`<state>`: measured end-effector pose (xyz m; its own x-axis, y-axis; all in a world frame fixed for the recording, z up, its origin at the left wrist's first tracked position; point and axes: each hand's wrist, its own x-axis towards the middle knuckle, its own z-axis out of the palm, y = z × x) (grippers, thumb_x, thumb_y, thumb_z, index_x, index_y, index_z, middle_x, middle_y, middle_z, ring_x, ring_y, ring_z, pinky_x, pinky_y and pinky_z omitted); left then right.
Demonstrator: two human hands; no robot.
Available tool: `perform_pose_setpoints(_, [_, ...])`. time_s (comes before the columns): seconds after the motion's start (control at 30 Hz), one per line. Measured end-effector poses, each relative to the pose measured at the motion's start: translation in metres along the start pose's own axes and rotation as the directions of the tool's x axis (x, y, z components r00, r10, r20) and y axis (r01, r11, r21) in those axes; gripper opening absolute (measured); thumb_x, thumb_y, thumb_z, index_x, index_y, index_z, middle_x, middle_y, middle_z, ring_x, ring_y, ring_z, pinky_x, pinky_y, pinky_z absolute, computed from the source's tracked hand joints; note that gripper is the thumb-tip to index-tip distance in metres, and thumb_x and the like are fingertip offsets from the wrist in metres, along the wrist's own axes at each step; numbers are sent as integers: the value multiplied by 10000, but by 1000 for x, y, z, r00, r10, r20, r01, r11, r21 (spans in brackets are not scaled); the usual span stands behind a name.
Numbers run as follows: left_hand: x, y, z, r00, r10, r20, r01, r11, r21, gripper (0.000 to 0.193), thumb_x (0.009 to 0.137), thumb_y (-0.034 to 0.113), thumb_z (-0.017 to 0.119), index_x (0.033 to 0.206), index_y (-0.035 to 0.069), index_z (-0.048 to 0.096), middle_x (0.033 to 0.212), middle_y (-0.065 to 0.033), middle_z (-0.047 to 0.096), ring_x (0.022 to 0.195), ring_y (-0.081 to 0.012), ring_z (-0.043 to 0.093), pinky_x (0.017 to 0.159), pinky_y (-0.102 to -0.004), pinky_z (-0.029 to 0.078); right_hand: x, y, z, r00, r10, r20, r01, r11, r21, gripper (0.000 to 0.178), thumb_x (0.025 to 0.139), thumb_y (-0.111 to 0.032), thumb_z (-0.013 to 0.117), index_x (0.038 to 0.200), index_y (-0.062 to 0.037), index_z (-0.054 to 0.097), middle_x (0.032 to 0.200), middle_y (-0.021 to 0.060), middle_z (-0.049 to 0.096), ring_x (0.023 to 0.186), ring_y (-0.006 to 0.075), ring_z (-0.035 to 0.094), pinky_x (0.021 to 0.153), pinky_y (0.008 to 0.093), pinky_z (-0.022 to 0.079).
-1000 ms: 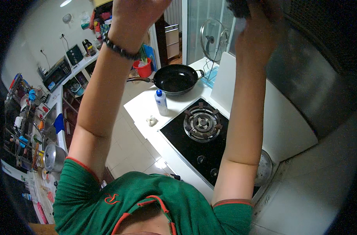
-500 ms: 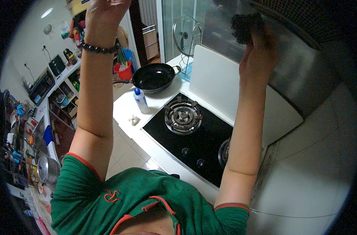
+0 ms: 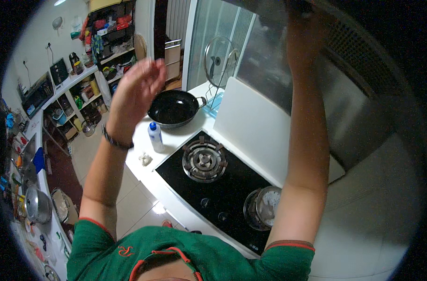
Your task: The person cleans the stainless steel range hood above a gas stove using a white cloth and a steel wool scrubber. They wipe the surface, apply a cleaning agent from a bottle, and scrub the hood repeatedly, occasionally dipping the cloth into a pot of soapy water on the stove.
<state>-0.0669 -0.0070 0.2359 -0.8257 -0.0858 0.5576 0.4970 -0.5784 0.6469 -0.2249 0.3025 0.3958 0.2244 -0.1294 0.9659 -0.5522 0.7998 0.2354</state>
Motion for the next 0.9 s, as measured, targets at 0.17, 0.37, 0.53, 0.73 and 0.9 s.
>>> perform_pose_setpoints(0.17, [-72, -28, -39, 947, -212, -240, 225, 974, 27, 207, 906, 160, 584, 1053, 24, 532, 1031, -114, 618, 921, -166, 631, 816, -267, 534, 19, -30, 77, 926, -334, -175, 259, 901, -348, 322, 882, -336, 606, 973, -29, 630, 901, 119, 654, 824, 264, 620, 716, 383, 489])
perform_pose_setpoints(0.37, [-124, -4, -96, 880, -241, -410, 309, 945, 109, 162, 912, 156, 571, 1021, 40, 538, 966, -103, 629, 858, -148, 645, 753, -236, 548, -33, -15, 83, 895, 432, 110, -439, 898, 40, 369, 860, -306, 615, 1095, -22, 595, 1053, 165, 613, 946, 267, 581, 801, 387, 465])
perform_pose_setpoints(0.53, [-139, 3, -123, 839, -217, -499, 299, 950, 90, 140, 914, 150, 564, 996, 40, 540, 950, -96, 625, 844, -141, 636, 740, -223, 540, -12, -67, 101, 892, 445, 80, -452, 866, 214, 344, 845, -236, 590, 1068, 25, 563, 1033, 156, 601, 911, 262, 576, 805, 384, 467])
perform_pose_setpoints(0.73, [-123, -7, -120, 877, -291, -381, 319, 948, 11, 133, 913, 139, 560, 995, 37, 537, 939, -100, 621, 833, -149, 630, 747, -240, 537, -34, -41, 149, 914, 392, -105, -291, 813, 504, 234, 778, -50, 607, 981, 56, 560, 950, 147, 602, 826, 255, 577, 768, 352, 469])
perform_pose_setpoints(0.9, [-133, -5, -137, 844, -260, -470, 297, 955, 5, 128, 911, 117, 548, 1004, 29, 552, 935, -115, 638, 829, -153, 641, 748, -241, 539, -12, -186, 111, 841, 540, -39, -165, 326, 931, 262, 721, 84, 615, 980, 67, 579, 955, 109, 615, 837, 189, 573, 774, 313, 479])
